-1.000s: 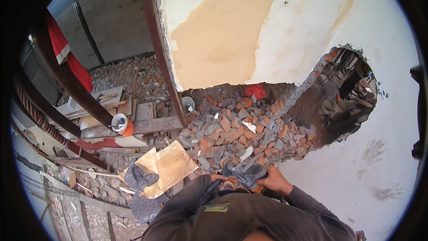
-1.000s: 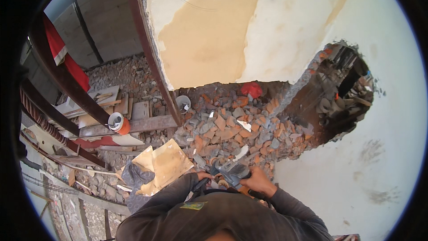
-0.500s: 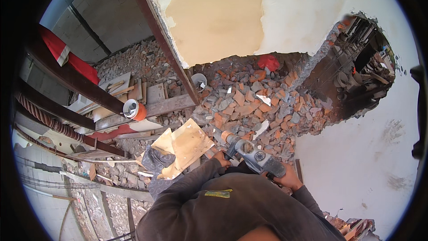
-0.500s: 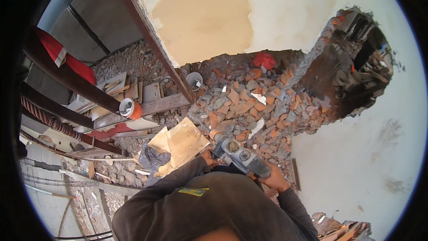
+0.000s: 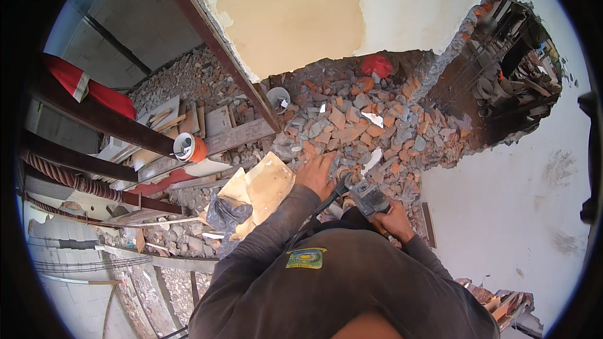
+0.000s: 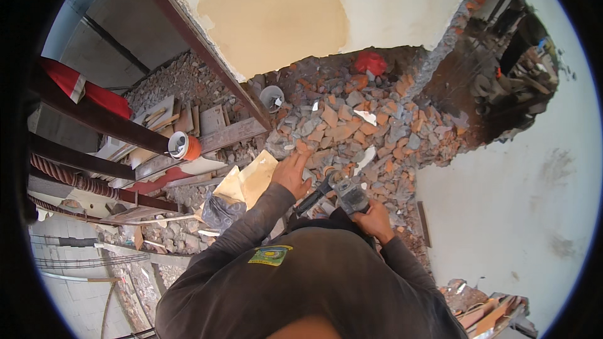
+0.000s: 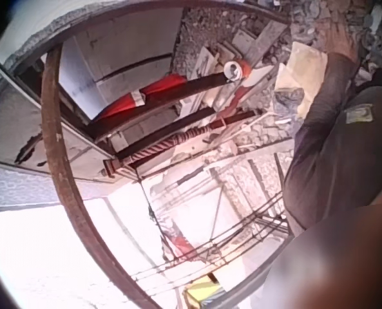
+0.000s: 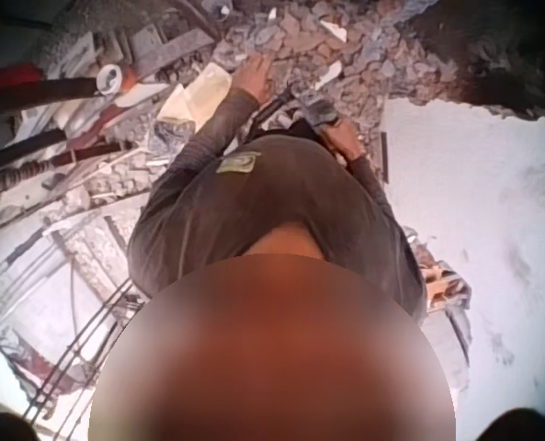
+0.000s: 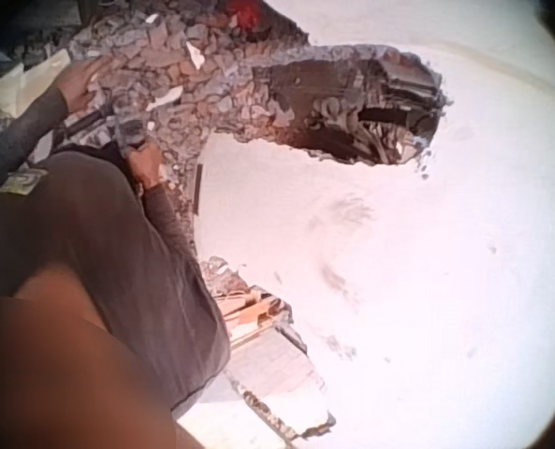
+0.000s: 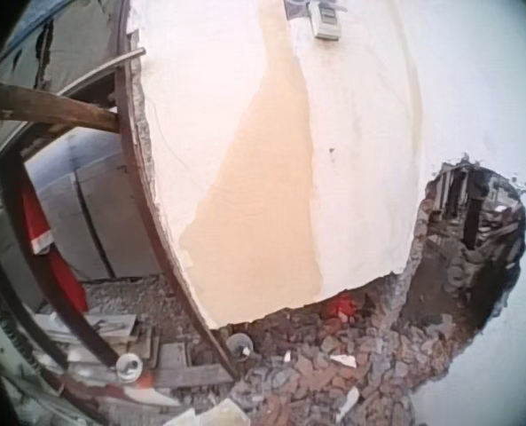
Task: The person uses a rotary hammer to break a wall, repeatedly striking the surface to remove plaster and brick. Debris falls to the floor as the opening expands.
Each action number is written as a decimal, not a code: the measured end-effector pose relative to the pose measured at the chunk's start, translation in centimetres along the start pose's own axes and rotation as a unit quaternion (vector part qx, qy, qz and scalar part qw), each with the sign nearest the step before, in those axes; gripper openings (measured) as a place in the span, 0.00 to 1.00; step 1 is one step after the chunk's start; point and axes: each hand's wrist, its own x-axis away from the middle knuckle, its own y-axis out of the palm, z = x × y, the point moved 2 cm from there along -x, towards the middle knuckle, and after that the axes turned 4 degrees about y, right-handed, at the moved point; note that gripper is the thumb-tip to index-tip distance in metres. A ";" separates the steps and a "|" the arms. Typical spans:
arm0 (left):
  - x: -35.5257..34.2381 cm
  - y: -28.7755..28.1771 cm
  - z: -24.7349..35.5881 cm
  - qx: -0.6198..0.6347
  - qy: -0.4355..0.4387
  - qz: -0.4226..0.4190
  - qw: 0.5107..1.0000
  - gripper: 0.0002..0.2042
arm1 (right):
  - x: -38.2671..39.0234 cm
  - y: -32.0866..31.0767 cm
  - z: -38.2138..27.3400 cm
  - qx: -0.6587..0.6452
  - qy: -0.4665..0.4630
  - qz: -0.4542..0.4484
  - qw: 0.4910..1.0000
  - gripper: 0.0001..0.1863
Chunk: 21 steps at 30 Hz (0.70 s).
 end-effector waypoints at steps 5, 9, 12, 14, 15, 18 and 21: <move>-6.9 -8.6 5.7 -0.043 0.147 0.152 0.976 0.20 | -4.6 -0.8 3.2 -0.024 0.096 0.043 0.994 0.11; -9.0 -11.6 7.6 0.044 0.172 0.197 0.964 0.23 | -5.3 -2.2 9.6 -0.078 0.202 0.077 0.973 0.07; -9.7 -13.7 8.9 0.124 0.227 0.215 0.942 0.17 | -4.3 -3.2 15.9 -0.077 0.254 0.095 0.959 0.06; -10.0 -15.4 10.2 0.174 0.294 0.224 0.913 0.13 | -3.3 -4.1 20.1 -0.074 0.297 0.080 0.949 0.07; -9.9 -16.3 11.1 0.157 0.344 0.251 0.891 0.13 | -2.8 -4.5 21.9 -0.076 0.335 0.066 0.937 0.08; -10.8 -18.1 13.0 0.206 0.366 0.259 0.870 0.13 | -1.8 -4.6 25.6 -0.090 0.380 0.059 0.919 0.09; -11.4 -18.6 14.1 0.211 0.384 0.271 0.857 0.14 | -1.1 -3.8 27.2 -0.103 0.398 0.069 0.909 0.10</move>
